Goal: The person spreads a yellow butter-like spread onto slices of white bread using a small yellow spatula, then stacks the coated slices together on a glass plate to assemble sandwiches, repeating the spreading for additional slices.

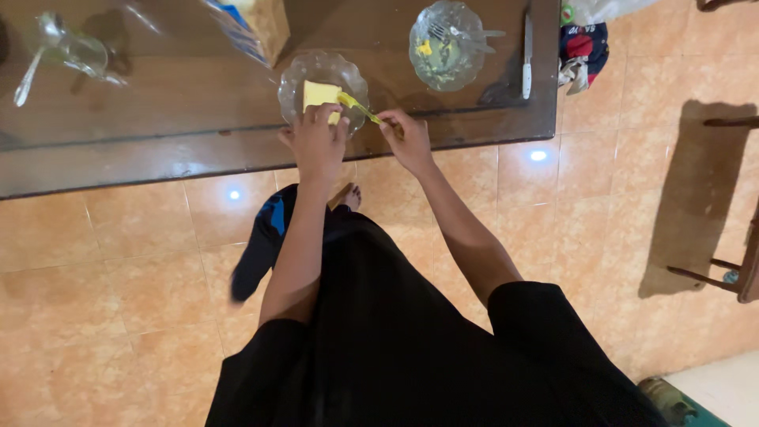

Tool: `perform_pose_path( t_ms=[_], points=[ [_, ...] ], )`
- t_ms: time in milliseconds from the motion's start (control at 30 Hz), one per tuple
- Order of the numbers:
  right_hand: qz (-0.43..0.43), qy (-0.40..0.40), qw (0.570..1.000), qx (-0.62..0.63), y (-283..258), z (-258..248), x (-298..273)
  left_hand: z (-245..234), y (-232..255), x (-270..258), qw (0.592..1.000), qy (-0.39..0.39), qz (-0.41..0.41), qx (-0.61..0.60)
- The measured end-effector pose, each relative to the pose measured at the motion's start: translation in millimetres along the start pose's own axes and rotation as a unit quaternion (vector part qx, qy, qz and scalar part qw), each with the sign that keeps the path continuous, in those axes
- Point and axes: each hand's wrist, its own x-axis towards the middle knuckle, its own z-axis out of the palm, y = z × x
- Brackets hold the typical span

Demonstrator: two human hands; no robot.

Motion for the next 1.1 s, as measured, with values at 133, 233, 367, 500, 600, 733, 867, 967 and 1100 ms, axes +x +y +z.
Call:
perform_pose_path(
  t_ms=[133,233,367,500,600,733,867,967,1100],
  points=[
    [-0.046,0.018,0.999,0.022,-2,-13,-6,5,24,-4,1.0,-0.018,-0.003,0.001],
    [-0.058,0.013,0.997,0.04,1,-13,-10,5,31,-8,1.0,-0.006,-0.005,0.005],
    [-0.047,0.008,0.998,0.032,7,-6,-17,4,34,-14,0.999,-0.026,-0.011,0.025],
    [0.004,0.006,1.0,0.008,12,6,-12,0,24,-14,1.0,-0.012,-0.013,-0.002],
    [-0.038,0.013,0.999,0.033,13,18,-8,-1,8,-12,0.997,-0.043,-0.063,0.015],
    [-0.026,0.008,0.999,-0.044,14,29,-3,1,-21,-8,0.995,-0.058,-0.085,0.02],
    [-0.031,0.033,0.99,-0.136,6,44,5,2,-52,5,0.989,-0.104,-0.092,0.056],
    [-0.043,0.052,0.978,-0.196,1,61,9,4,-78,13,0.982,-0.147,-0.07,0.098],
    [-0.075,0.076,0.969,-0.223,-7,86,20,6,-100,28,0.96,-0.237,-0.036,0.142]
  ],
)
